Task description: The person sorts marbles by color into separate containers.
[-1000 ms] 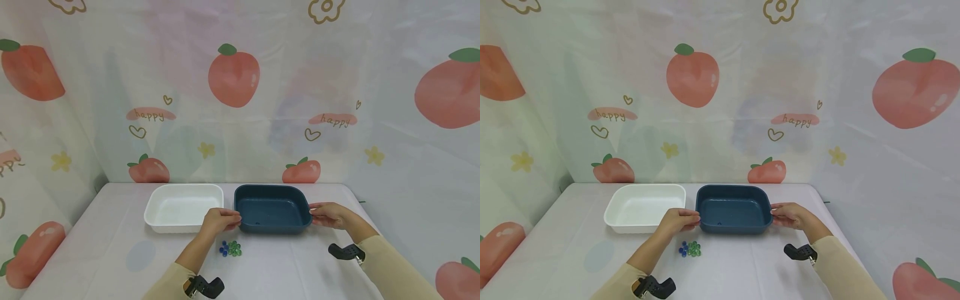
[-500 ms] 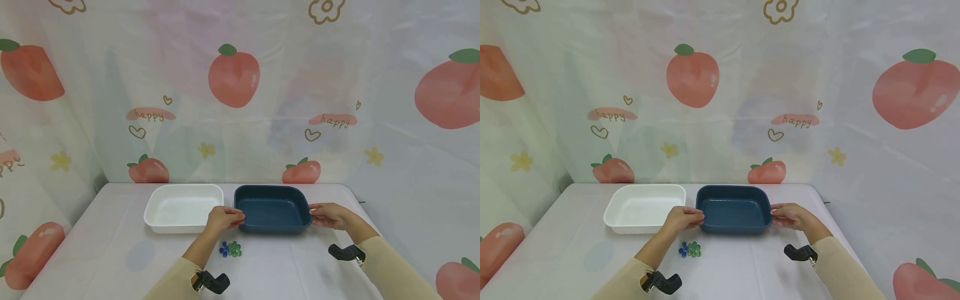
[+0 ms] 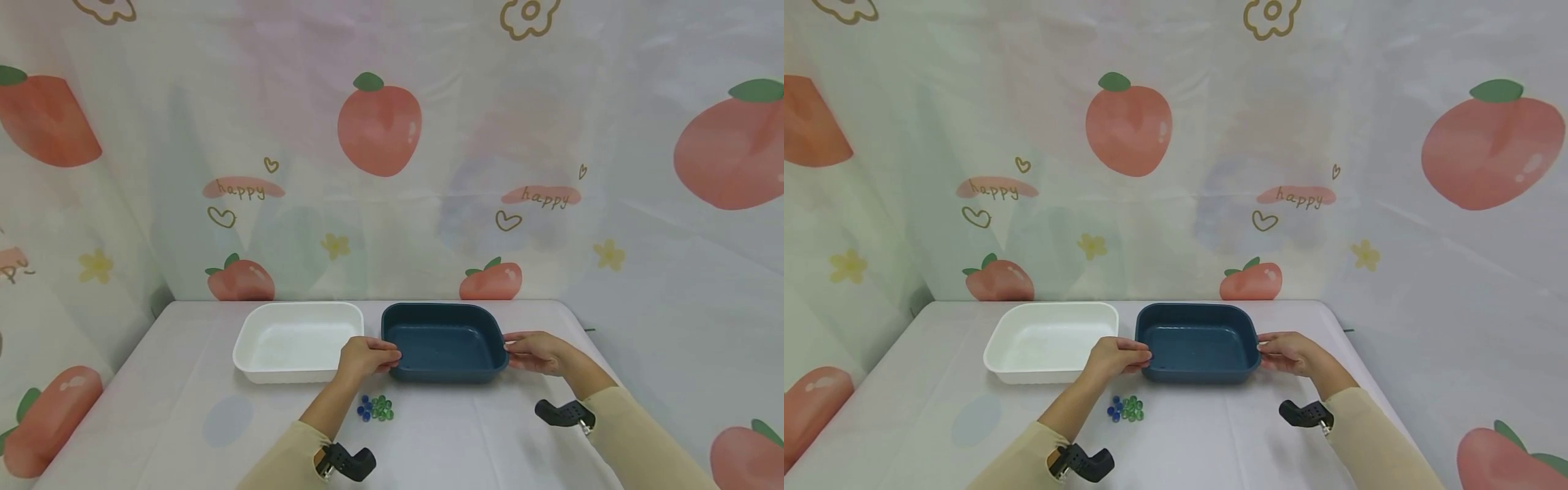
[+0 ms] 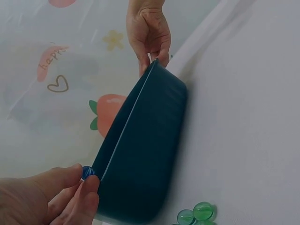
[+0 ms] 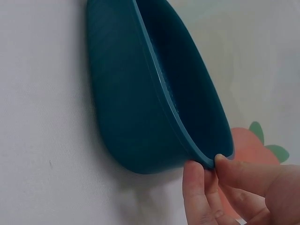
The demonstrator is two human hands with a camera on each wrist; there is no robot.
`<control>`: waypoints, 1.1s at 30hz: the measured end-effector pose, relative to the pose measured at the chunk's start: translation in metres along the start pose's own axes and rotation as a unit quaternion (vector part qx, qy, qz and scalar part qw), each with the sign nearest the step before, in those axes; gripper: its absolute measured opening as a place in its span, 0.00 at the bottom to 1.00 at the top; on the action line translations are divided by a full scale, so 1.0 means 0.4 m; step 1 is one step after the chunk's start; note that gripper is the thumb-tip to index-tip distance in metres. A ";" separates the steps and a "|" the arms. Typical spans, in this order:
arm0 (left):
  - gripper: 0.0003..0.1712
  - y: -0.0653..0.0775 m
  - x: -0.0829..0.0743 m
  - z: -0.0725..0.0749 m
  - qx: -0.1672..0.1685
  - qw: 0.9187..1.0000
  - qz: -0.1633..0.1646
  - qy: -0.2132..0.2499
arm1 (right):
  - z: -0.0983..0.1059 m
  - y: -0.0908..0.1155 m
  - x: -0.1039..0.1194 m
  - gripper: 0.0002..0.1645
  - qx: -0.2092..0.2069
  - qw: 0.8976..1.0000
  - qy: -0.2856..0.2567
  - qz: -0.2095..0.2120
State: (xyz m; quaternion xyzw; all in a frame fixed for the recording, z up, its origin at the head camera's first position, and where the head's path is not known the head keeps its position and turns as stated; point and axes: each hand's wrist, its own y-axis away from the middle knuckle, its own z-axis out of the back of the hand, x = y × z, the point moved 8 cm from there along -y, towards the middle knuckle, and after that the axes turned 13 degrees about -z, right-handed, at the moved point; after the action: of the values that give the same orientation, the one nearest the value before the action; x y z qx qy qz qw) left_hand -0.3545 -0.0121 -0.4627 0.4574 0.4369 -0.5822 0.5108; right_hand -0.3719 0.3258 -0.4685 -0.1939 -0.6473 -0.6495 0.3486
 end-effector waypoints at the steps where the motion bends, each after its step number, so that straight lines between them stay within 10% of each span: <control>1: 0.10 0.001 -0.001 0.000 0.000 1.000 -0.001 -0.001 | 0.000 0.000 0.000 0.32 0.000 1.000 0.000 0.000; 33: 0.13 0.055 0.014 0.018 0.020 0.999 0.005 0.025 | 0.005 -0.007 -0.003 0.32 -0.005 1.000 0.002 0.000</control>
State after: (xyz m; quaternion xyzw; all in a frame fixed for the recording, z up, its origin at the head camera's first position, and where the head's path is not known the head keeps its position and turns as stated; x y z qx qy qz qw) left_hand -0.3337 -0.0222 -0.4677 0.4840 0.4360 -0.5765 0.4933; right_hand -0.3735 0.3279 -0.4710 -0.1944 -0.6436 -0.6531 0.3485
